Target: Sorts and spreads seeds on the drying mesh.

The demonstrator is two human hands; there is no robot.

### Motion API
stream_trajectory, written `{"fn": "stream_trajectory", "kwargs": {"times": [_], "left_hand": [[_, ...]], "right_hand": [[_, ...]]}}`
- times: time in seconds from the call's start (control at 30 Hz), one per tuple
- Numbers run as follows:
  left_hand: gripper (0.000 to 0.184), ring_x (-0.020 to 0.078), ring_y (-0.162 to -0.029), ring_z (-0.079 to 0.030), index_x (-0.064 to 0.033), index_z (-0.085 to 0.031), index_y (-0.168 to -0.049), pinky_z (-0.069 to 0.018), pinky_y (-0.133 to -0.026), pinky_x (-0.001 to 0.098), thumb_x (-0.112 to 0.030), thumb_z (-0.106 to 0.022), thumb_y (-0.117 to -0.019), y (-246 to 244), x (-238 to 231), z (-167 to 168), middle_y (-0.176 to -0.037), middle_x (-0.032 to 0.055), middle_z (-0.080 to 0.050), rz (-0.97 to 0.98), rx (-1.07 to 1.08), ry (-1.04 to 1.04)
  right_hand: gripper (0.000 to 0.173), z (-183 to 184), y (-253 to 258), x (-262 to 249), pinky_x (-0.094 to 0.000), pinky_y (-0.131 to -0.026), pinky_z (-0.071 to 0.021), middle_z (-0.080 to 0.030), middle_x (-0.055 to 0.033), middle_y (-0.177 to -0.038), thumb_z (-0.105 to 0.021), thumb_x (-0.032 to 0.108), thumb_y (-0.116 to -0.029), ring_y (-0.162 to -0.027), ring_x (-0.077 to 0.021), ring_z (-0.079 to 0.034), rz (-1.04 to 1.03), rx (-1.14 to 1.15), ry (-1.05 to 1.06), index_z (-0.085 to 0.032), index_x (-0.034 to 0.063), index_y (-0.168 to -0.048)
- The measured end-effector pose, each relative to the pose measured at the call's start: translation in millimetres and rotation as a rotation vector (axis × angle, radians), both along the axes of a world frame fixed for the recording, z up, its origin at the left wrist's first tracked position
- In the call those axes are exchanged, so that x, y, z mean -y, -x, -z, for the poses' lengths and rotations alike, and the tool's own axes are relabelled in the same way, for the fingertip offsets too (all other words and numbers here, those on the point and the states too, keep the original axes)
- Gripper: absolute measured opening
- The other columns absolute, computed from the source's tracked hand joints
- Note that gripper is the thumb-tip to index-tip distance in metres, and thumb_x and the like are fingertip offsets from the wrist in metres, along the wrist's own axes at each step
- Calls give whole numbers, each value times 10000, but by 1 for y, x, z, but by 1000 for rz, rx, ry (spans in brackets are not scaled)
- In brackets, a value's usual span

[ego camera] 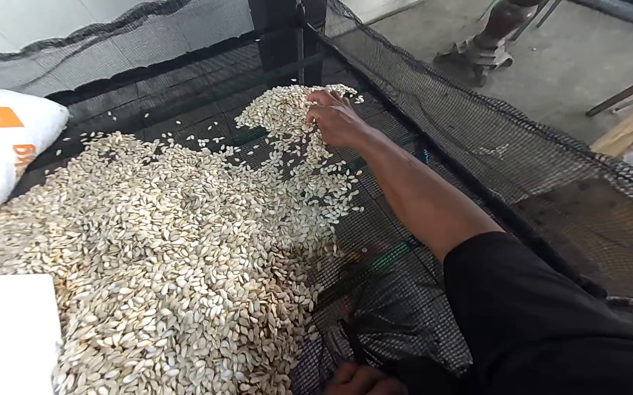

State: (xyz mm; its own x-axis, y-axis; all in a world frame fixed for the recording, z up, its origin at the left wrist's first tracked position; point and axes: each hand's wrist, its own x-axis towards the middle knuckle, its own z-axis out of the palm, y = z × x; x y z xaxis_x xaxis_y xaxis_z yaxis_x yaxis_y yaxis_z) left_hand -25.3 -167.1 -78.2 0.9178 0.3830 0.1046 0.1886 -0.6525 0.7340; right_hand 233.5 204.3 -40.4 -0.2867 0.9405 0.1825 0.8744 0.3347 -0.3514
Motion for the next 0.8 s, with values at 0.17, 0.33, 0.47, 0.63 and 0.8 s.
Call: {"fn": "stream_trajectory", "kwargs": {"times": [0.17, 0.33, 0.47, 0.63, 0.8], "left_hand": [[352, 274, -1192, -642, -165, -712, -1296, -470, -1021, 446, -37, -544, -1014, 0, -1, 1, -1302, 87, -698, 12, -6, -21], [356, 281, -1196, -640, -156, -709, -1300, -467, -1023, 451, -33, -534, -1015, 0, -2, 0, -1302, 94, -696, 19, -2, -11], [356, 278, -1191, -642, -154, -711, -1295, -473, -1010, 445, -29, -531, -1014, 0, -2, -1, -1300, 93, -697, 17, -2, -15], [346, 277, -1195, -640, -155, -708, -1295, -472, -1017, 446, -41, -531, -1020, 1, -2, 0, -1294, 91, -698, 22, -8, -26], [361, 276, -1196, -638, -151, -708, -1299, -464, -1022, 446, -24, -524, -1015, 1, -1, 0, -1302, 94, -695, 22, -1, -17]], "right_hand": [[540, 6, 0, 1, -706, -1132, -279, -314, -151, -1659, -518, -42, -936, -1494, -418, -324, -90, 7, 62, -691, 274, -1338], [593, 0, 7, 4, -675, -1194, -211, -177, -129, -1715, -597, -29, -890, -1553, -412, -199, -125, 117, 140, -681, 319, -1364], [534, -4, -8, 6, -674, -1171, -261, -246, -155, -1689, -579, -39, -891, -1532, -403, -264, -17, 67, 75, -682, 218, -1348], [549, -5, -7, 9, -670, -1177, -257, -231, -156, -1694, -536, -66, -913, -1541, -401, -246, -92, 47, 115, -712, 258, -1320], [461, -1, -9, 6, -657, -1164, -289, -290, -182, -1665, -556, -29, -922, -1512, -409, -305, -52, 54, 101, -710, 186, -1301]]}}
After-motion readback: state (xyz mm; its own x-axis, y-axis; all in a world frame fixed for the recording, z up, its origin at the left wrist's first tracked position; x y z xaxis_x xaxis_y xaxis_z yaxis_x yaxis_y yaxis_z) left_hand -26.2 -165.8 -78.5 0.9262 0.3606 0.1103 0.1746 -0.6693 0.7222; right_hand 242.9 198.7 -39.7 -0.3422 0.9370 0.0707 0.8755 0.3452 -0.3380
